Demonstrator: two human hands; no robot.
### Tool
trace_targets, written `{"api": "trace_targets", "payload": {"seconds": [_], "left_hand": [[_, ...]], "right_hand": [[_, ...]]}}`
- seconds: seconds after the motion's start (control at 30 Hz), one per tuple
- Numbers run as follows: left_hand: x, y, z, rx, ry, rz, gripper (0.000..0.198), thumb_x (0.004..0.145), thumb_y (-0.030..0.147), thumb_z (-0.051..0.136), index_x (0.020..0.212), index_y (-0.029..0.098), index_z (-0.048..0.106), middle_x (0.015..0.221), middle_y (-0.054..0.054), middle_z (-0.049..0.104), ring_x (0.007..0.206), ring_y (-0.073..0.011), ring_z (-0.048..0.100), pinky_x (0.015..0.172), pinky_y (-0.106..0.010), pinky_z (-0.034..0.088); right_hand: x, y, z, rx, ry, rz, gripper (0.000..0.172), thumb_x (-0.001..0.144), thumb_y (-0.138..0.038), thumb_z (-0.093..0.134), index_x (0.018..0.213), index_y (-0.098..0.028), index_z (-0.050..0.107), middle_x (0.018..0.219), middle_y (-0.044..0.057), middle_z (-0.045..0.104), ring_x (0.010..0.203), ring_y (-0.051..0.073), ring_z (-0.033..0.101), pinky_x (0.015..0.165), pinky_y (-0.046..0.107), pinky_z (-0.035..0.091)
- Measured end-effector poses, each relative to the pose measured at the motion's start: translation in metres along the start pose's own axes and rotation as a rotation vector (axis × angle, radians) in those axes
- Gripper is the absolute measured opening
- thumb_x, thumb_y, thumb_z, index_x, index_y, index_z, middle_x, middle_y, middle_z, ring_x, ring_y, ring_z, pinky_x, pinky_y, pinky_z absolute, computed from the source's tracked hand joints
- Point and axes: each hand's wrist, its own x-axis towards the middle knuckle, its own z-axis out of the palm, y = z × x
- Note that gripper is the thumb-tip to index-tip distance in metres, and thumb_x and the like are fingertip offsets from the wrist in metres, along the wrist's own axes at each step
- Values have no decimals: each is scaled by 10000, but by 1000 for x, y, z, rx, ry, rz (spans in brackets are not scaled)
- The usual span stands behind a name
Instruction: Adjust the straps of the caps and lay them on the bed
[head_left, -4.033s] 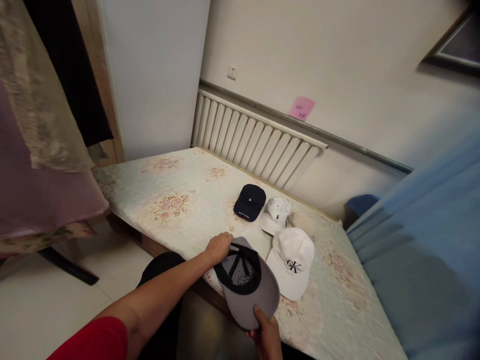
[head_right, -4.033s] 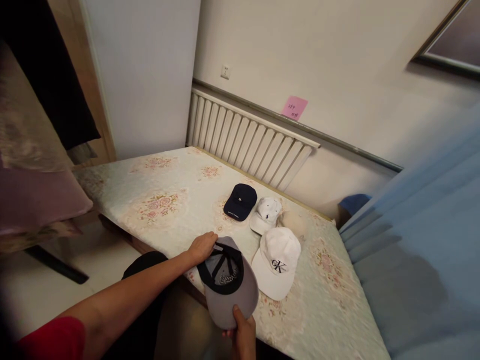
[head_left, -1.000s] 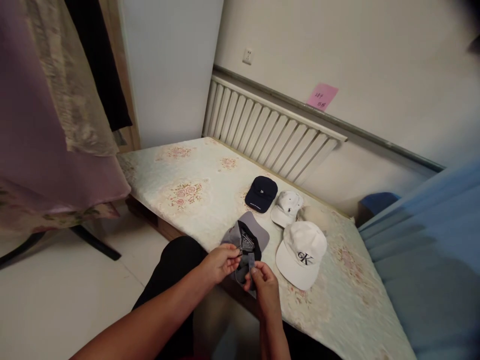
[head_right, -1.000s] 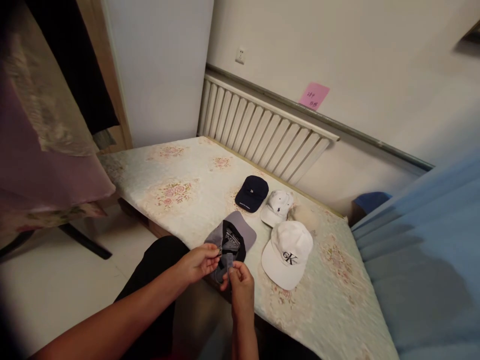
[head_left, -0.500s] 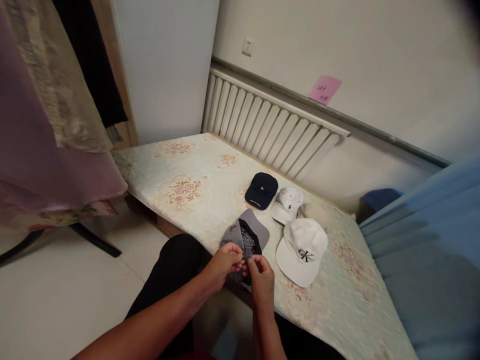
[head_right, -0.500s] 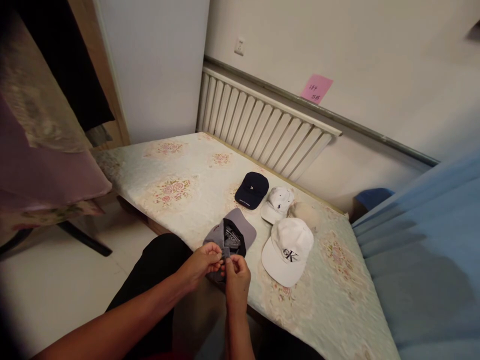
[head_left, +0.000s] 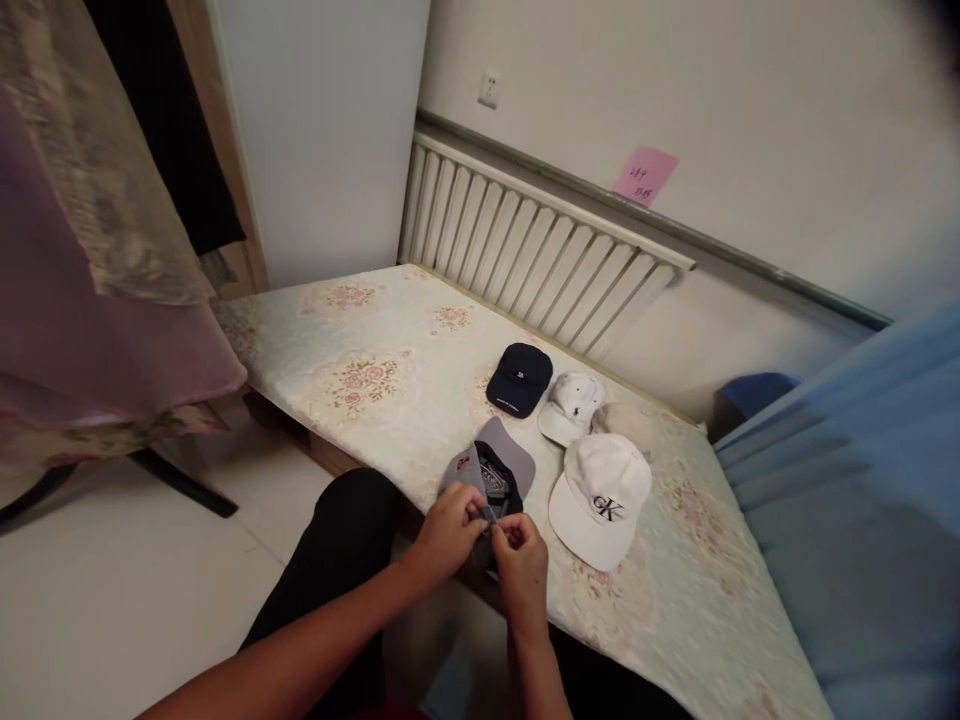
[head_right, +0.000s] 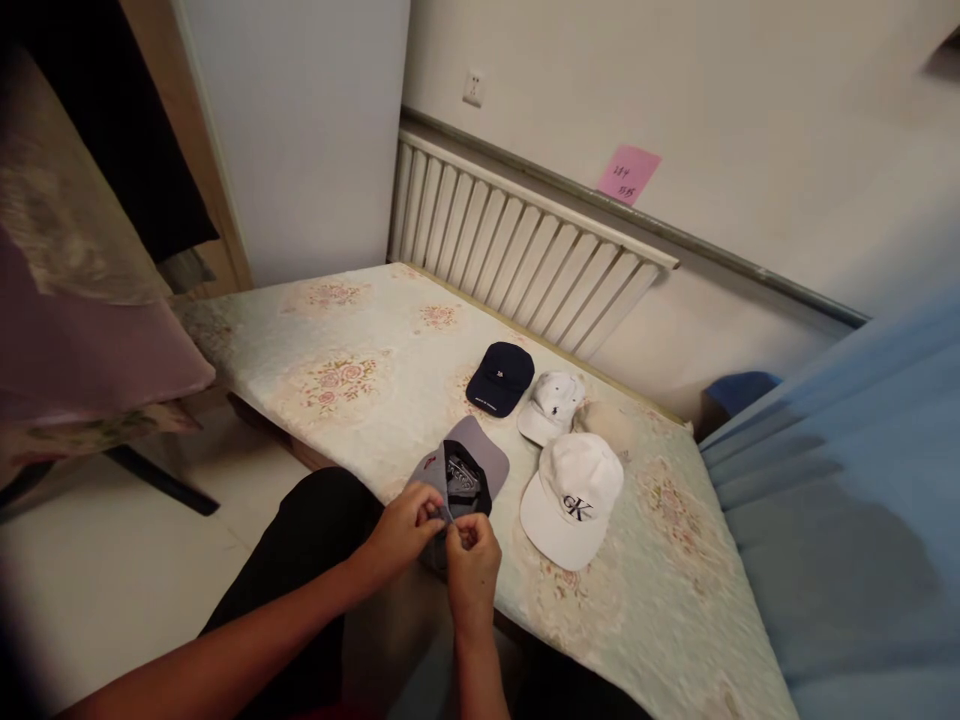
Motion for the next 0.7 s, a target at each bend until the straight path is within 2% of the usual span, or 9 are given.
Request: {"api": "trace_targets", "payload": {"seconds": [0.07,0.17,0.27,0.33,0.47,0.7], "left_hand": [[3,6,-5,10,-65,80,302,588,4,585,811,195,658,962,-22,581,608,-99,431,642,-245,365],[8,16,-12,22,-275,94,360,603,21,588,890,214,690,1152,-38,584,593,-92,450,626,-250,370],[11,24,-16,39,-439,97,399,600,48,615,944,235,687,957,-16,637,611,-115,475,591,-227,345],[12,27,-17,59,-507,108,361,603,65,625,918,229,686,802,2,609,607,-120,472,569,-214,323],[11,28,-16,81,-528,105,188,638,110,634,797,200,675,736,7,561,571,-105,444,544,-209,294],[10,19,-13,48,-528,75,155,661,175,677,815,195,669,699,19,550,544,-93,437,530,-198,289]], "right_hand": [[1,1,-5,52,-53,24,94,668,-272,613,632,-211,551,558,-41,524,541,127,473,515,239,368],[2,1,-12,112,-95,59,124,656,-287,640,630,-202,553,532,-50,513,511,114,457,488,229,349],[3,1,-18,218,-116,113,152,661,-309,657,647,-197,555,506,-49,534,488,112,469,479,224,350],[4,1,-20,310,-132,153,163,659,-315,666,664,-195,555,499,-46,558,468,107,476,475,219,351],[2,2,-20,463,-154,222,193,630,-305,699,674,-194,547,483,-47,574,429,93,472,458,204,335],[1,1,-19,577,-174,262,226,604,-301,733,672,-187,550,483,-48,576,422,84,486,454,195,349]]}}
